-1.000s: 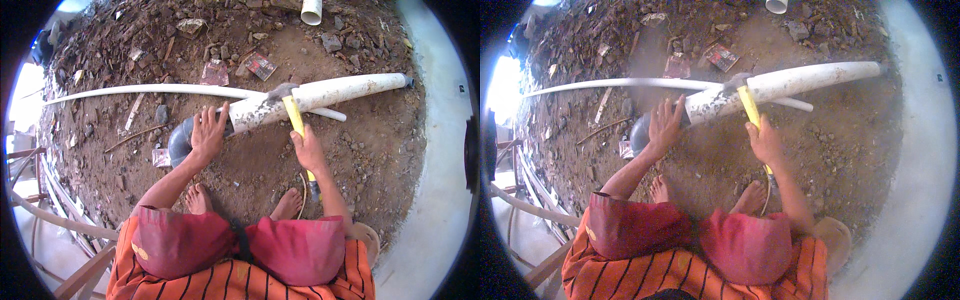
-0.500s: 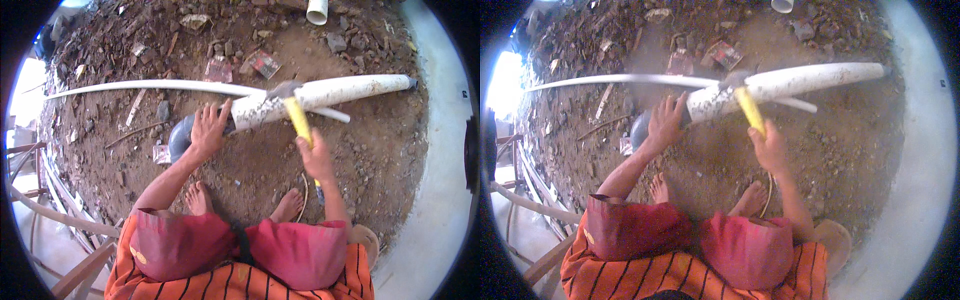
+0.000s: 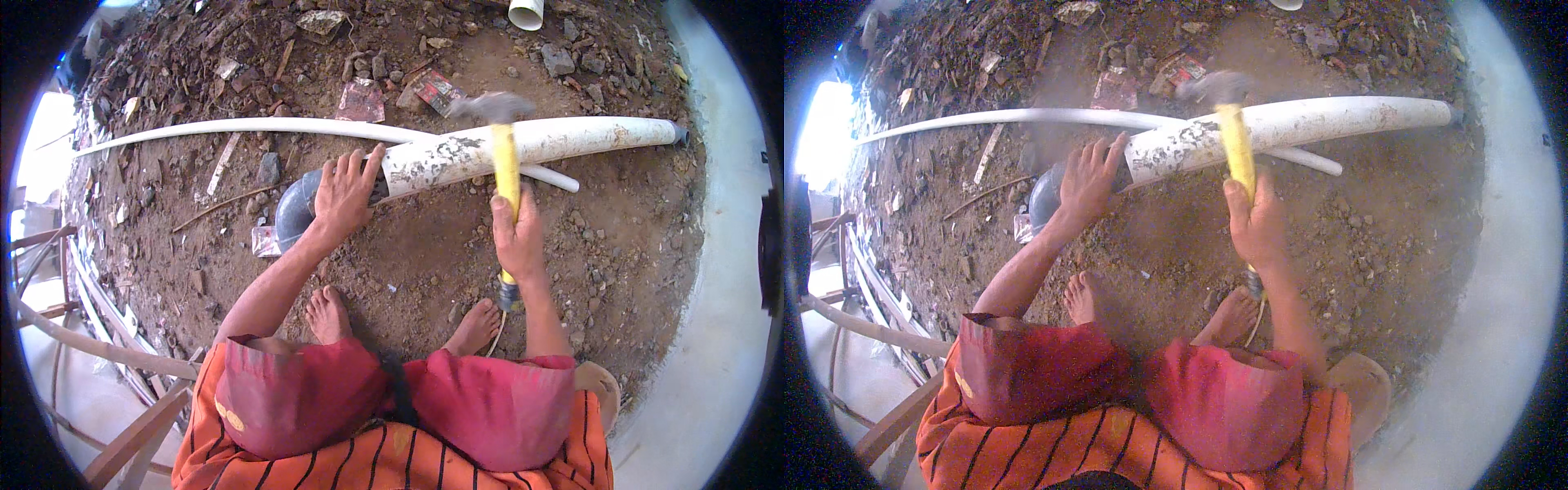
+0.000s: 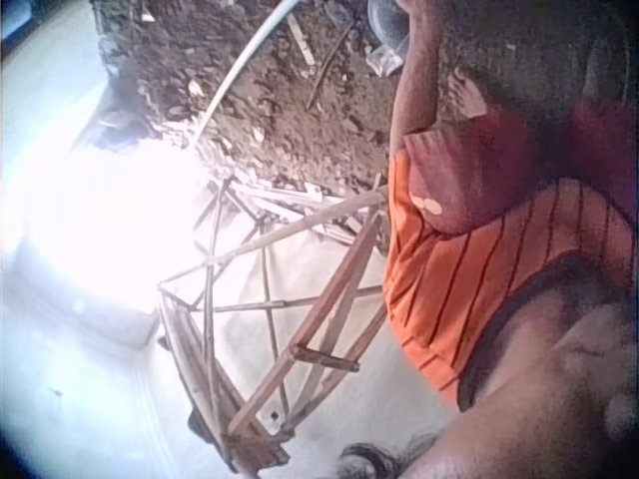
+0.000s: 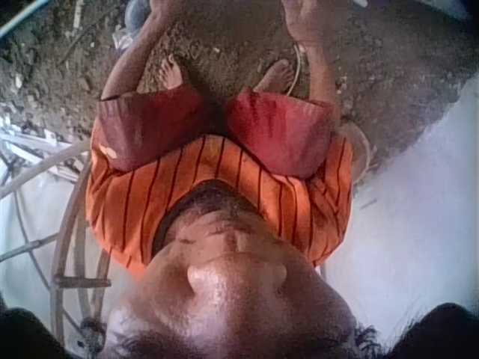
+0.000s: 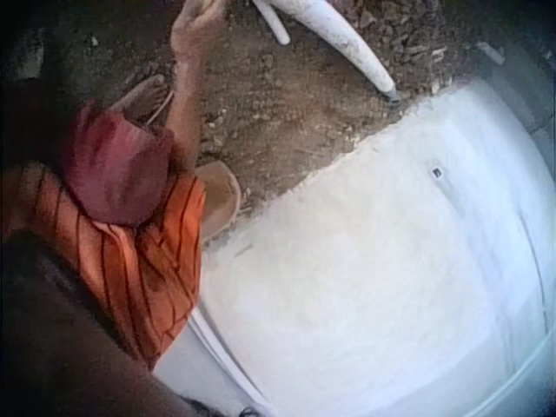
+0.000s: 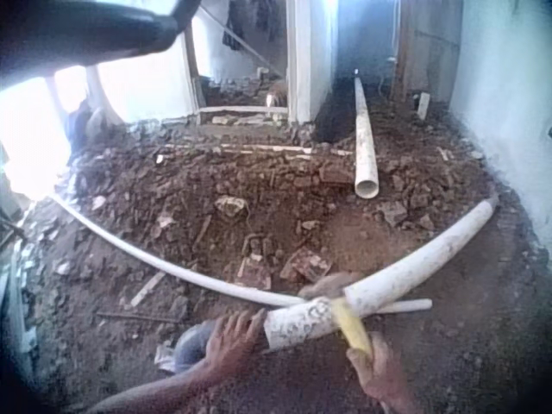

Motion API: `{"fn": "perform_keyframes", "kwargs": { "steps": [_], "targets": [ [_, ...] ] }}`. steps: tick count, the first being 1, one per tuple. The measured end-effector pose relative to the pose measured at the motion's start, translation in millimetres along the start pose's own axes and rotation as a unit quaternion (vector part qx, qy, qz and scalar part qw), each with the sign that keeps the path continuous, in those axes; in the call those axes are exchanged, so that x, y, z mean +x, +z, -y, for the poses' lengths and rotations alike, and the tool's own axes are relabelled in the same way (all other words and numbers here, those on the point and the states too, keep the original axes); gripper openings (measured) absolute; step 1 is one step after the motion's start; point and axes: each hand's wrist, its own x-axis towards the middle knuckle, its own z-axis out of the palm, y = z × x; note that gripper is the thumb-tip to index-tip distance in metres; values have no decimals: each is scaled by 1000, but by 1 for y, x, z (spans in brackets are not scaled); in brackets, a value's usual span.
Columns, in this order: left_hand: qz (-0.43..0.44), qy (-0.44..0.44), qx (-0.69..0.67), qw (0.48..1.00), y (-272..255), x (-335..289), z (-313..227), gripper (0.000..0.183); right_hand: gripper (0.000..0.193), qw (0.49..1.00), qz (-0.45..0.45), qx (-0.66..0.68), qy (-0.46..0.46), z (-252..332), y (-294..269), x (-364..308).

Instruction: The person uses a hammer to tap a pipe elbow onto a PVC pipe, then repeatedly taps the joint to secure it. They handle multiple white PVC pipes and a gray elbow fitting on a dirt floor.

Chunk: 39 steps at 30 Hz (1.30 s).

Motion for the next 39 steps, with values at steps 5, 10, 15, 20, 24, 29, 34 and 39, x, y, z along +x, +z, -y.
{"fn": "perform_keyframes", "kwargs": {
  "steps": [5, 10, 15, 20, 24, 29, 34, 39],
  "targets": [
    [42, -9, -24, 999, -8, 5, -3, 102, 43, 989, -133, -14, 61, 37, 25, 7],
    [37, -29, -167, 985, -37, -10, 22, 102, 39, 990, 78, 37, 115, 1, 4, -2],
    [48, -160, -373, 913, -34, -47, 99, 105, 19, 917, 29, 343, 199, 5, -2, -5],
    [159, -253, -646, 703, 7, -113, 113, 104, 10, 883, 89, 411, 210, -7, -15, -17],
    [95, -288, -756, 579, 59, -144, 117, 98, 10, 910, 59, 322, 253, 8, -11, -19],
    [154, -272, -764, 564, 37, -113, 111, 89, 16, 947, 65, 246, 194, 0, -11, -20],
    [149, -245, -738, 611, 14, -98, 119, 86, 20, 954, 68, 231, 178, 12, -17, -23],
    [8, -164, -594, 788, -44, -63, 113, 94, 43, 942, 111, 302, 94, -11, -23, -27]
  ]
}}
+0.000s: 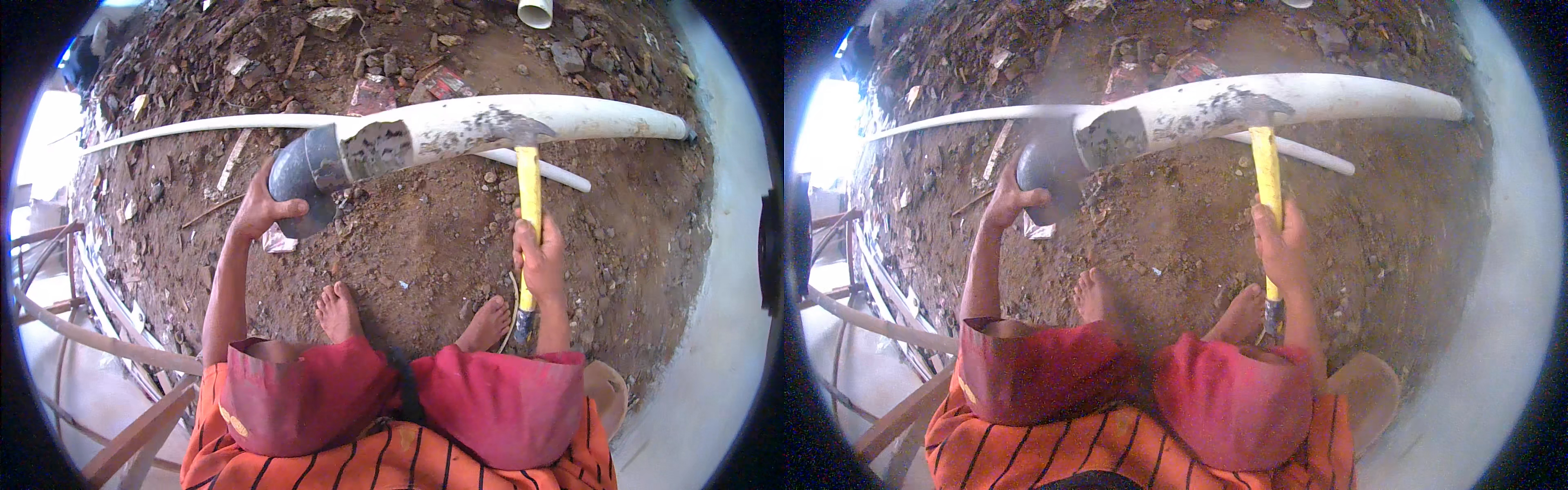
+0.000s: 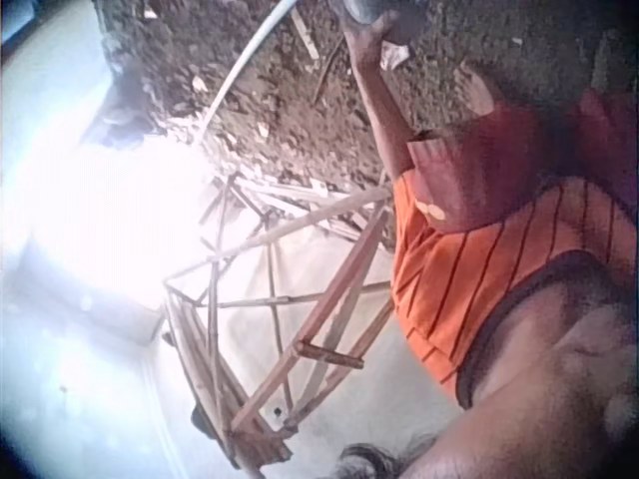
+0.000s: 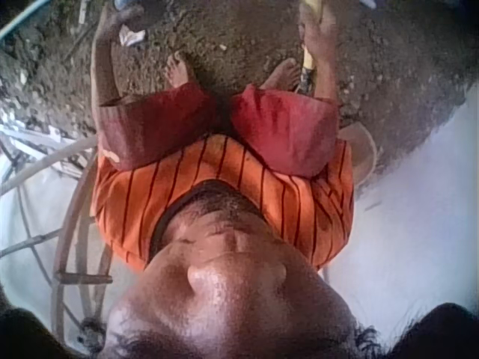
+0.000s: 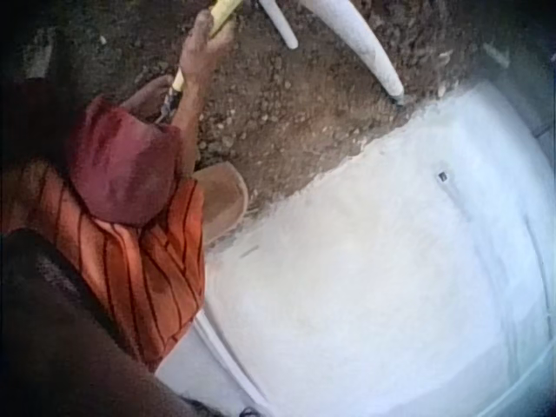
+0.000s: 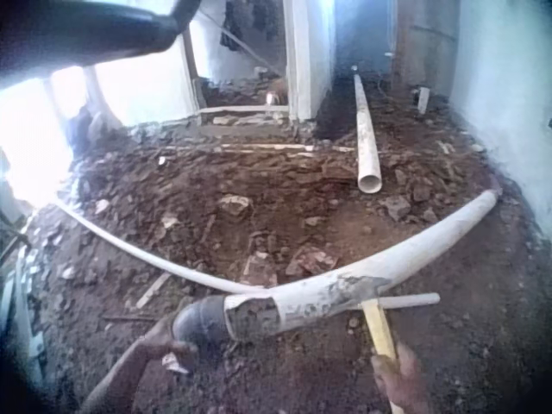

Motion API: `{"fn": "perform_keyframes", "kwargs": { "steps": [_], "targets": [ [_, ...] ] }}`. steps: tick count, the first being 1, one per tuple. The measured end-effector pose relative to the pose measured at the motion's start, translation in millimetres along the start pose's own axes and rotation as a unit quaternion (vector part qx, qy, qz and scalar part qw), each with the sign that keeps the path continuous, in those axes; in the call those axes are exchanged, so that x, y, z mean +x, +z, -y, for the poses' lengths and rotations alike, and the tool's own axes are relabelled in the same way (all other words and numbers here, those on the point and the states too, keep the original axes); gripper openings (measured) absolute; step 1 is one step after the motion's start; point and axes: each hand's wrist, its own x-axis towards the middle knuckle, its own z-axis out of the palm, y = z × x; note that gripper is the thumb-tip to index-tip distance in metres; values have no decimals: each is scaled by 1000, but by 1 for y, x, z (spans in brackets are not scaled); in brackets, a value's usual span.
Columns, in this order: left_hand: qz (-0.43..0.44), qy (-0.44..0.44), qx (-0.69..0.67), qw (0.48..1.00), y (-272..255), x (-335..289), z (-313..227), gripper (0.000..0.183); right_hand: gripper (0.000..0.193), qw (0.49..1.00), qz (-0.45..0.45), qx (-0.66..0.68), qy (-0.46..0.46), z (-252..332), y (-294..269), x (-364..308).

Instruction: The person uses a hammer to tap a pipe elbow onto a PVC pipe, then repeatedly taps the joint to secure it. They handle multiple white PVC pipes and a gray elbow fitting on a dirt floor.

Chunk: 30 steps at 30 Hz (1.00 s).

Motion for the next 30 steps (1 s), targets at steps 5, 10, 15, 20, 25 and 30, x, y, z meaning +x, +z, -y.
{"fn": "perform_keyframes", "kwargs": {
  "steps": [5, 10, 15, 20, 25, 30],
  "targets": [
    [-94, 125, 151, 976, -5, 9, -44, 92, 43, 984, 6, 65, -163, -12, -3, 0],
    [-173, 238, 285, 912, 4, -3, -47, 91, 42, 957, -31, 31, -287, 8, -1, 2],
    [-202, 523, 332, 759, -4, 6, -34, 87, 45, 955, -59, 19, -291, 7, -1, 3],
    [-244, 603, 366, 666, -14, 11, -38, 76, 48, 959, -90, 18, -269, 14, -1, -4],
    [-244, 596, 365, 672, -15, 10, -44, 74, 47, 966, -125, -9, -225, 15, -2, -10],
    [-234, 580, 378, 683, -14, 6, -38, 75, 49, 959, -160, -24, -235, 21, 0, -15]
  ]
}}
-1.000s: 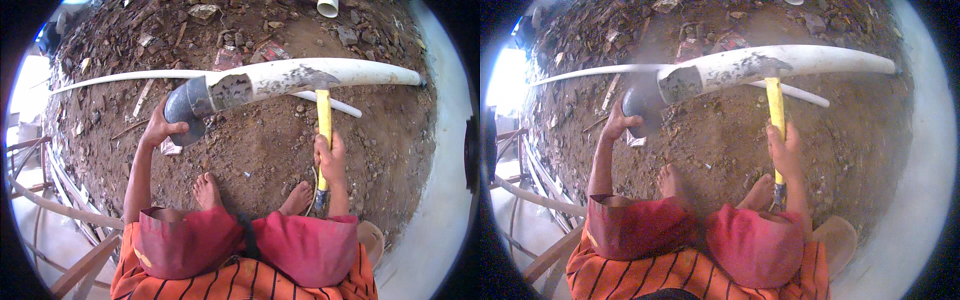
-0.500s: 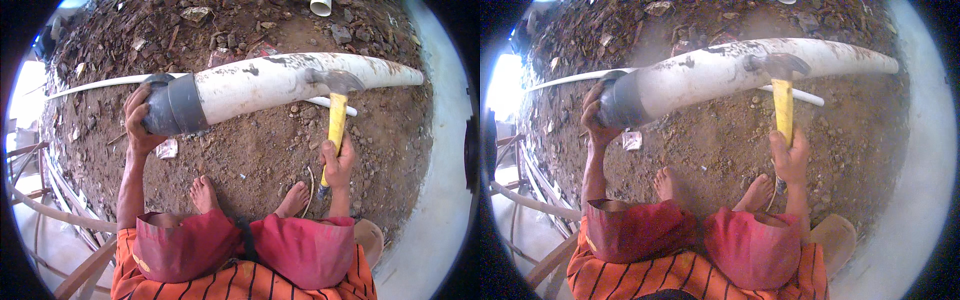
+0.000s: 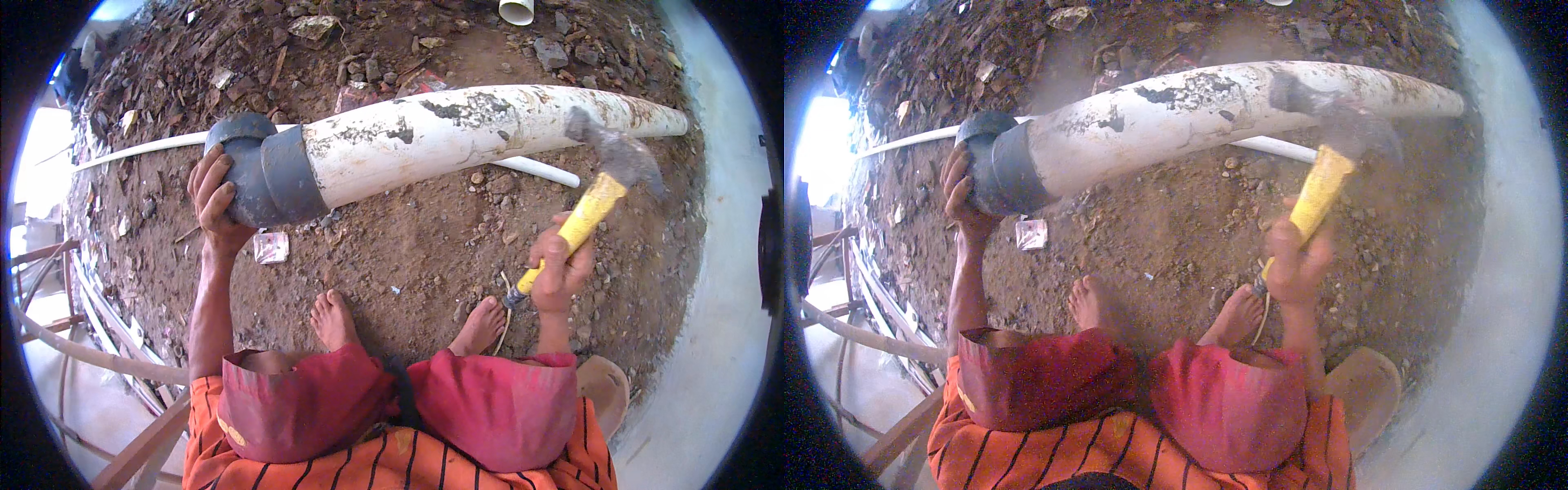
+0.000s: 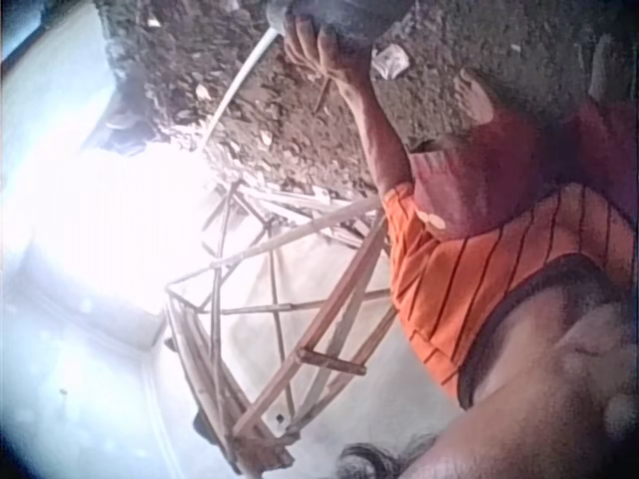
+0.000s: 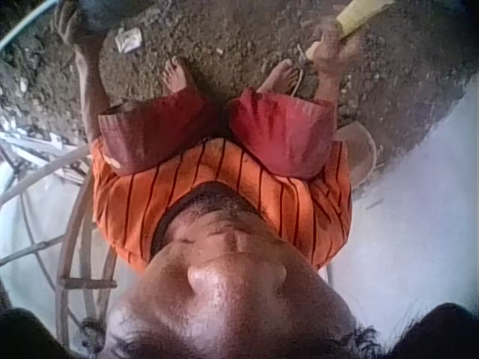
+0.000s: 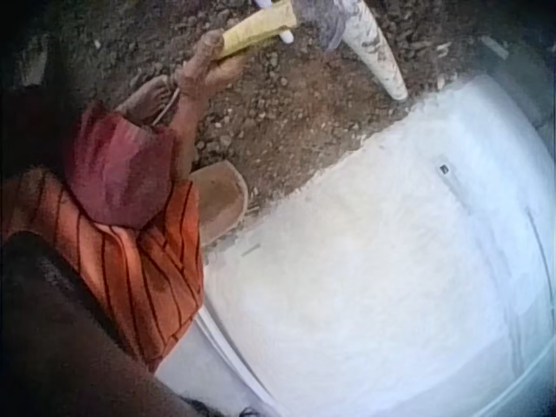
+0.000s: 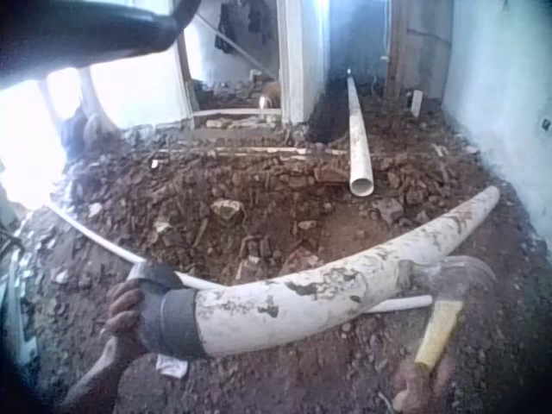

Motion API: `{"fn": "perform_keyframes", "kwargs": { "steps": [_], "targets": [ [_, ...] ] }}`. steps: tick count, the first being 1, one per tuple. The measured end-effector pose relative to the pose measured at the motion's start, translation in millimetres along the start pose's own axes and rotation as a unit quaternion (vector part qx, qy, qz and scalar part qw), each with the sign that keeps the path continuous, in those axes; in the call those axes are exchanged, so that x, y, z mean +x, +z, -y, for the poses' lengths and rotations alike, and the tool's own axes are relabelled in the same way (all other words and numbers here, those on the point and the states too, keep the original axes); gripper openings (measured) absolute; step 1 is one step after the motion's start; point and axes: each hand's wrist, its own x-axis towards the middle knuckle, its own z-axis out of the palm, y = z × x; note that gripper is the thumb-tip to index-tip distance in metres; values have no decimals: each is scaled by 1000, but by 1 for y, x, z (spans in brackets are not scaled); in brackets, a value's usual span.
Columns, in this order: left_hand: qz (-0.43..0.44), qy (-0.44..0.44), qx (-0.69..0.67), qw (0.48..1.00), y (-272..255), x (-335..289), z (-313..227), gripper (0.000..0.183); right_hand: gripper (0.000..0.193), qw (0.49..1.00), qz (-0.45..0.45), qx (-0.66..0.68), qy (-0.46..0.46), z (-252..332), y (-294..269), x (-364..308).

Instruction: The person uses a hammer to tap a pipe elbow onto a PVC pipe, then repeatedly taps the joint to secure it. They handle multiple white PVC pipes and a gray elbow fitting on a dirt floor.

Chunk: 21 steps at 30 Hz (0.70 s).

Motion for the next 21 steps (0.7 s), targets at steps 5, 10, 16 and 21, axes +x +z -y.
{"fn": "perform_keyframes", "kwargs": {
  "steps": [5, 10, 16, 21],
  "targets": [
    [35, -26, 20, 999, 2, -6, 2, 74, 49, 974, 43, -209, 78, 19, -12, -5],
    [59, -75, -17, 995, -4, -3, -8, 76, 60, 888, 200, -326, 254, 5, -32, -25],
    [78, -77, -24, 994, -15, 5, -22, 67, 66, 909, 169, -290, 248, -93, -70, -27],
    [71, -18, 6, 997, -44, 0, -43, 56, 76, 830, -83, 471, 286, -90, -59, 80]
  ]
}}
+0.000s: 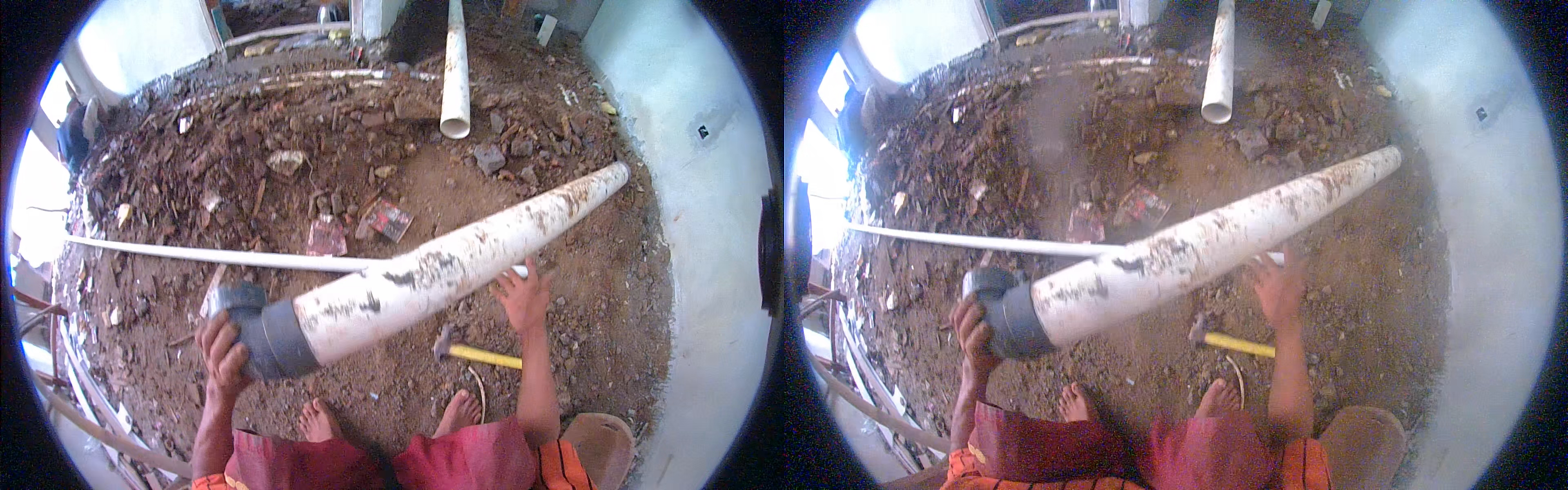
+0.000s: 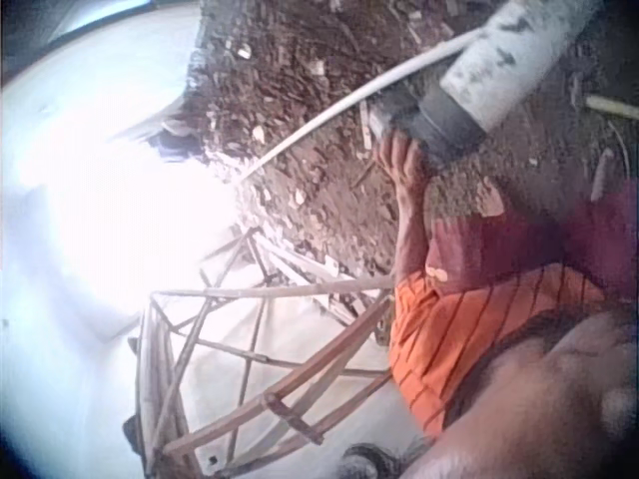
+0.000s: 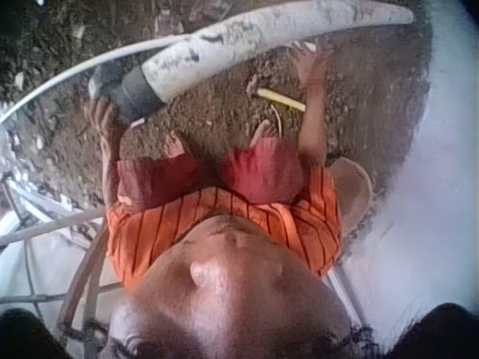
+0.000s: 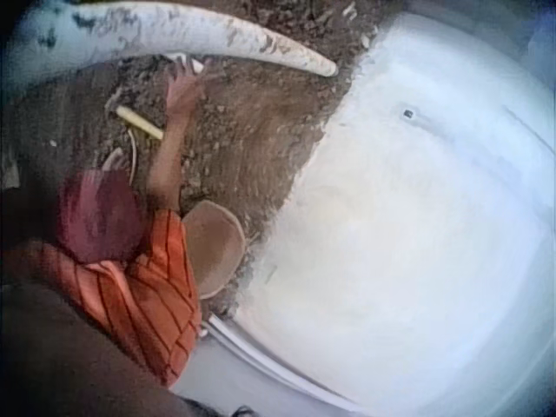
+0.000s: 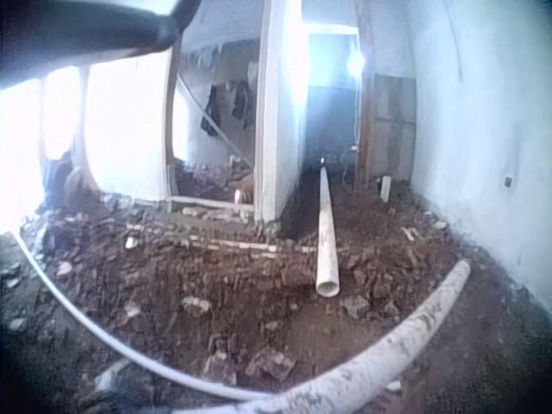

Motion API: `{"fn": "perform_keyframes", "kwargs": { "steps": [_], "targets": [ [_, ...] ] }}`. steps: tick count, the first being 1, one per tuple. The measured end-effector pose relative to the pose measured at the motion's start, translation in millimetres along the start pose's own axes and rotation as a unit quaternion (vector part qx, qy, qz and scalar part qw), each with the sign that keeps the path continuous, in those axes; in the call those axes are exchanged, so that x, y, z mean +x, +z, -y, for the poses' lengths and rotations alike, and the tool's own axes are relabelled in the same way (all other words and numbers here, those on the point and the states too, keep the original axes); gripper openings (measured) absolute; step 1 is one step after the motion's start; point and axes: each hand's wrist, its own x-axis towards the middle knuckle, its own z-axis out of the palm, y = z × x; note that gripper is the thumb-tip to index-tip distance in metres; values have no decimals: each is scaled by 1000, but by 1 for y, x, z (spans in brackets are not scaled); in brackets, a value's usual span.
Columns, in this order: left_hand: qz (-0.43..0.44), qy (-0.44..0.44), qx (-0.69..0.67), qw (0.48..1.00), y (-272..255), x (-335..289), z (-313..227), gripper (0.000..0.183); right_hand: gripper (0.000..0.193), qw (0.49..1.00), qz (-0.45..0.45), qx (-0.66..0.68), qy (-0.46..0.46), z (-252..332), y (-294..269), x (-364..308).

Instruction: The person uses a hammer to tap a pipe elbow onto a PVC pipe, then repeatedly taps the joint to secure it. They handle multiple white PVC pipes and a gray elbow fitting on a dirt floor.

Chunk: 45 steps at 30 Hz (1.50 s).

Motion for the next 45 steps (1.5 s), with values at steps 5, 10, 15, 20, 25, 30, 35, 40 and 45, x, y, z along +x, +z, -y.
{"fn": "perform_keyframes", "kwargs": {
  "steps": [5, 10, 15, 20, 25, 30, 35, 40, 45],
  "targets": [
    [-13, -59, 16, 998, 1, -17, -40, 54, 74, 988, -89, 107, -70, 35, 42, 75],
    [-94, -52, 65, 992, 8, -55, -17, 76, 73, 978, -108, 75, -164, 23, 43, 71],
    [80, -161, 29, 983, 7, -44, -7, 85, 73, 944, -96, -3, -316, 57, 73, 52],
    [173, -270, -41, 946, 41, -4, -16, 76, 74, 856, -85, -95, -502, 129, 101, -1],
    [214, -290, -140, 922, 63, 25, -24, 69, 75, 782, -48, -115, -611, 179, 110, -54],
    [220, -249, -170, 928, 72, 69, -21, 65, 51, 551, -80, -253, -791, 198, 107, -75],
    [263, -235, -221, 909, 71, 109, -26, 62, 41, 457, -91, -195, -863, 201, 108, -78],
    [352, -184, -219, 891, 75, 114, -31, 56, 46, 700, 67, -31, -711, 177, 70, -117],
    [422, -132, -206, 873, 81, 102, -29, 43, 49, 728, -60, -118, -673, 131, 22, -121]
  ]
}}
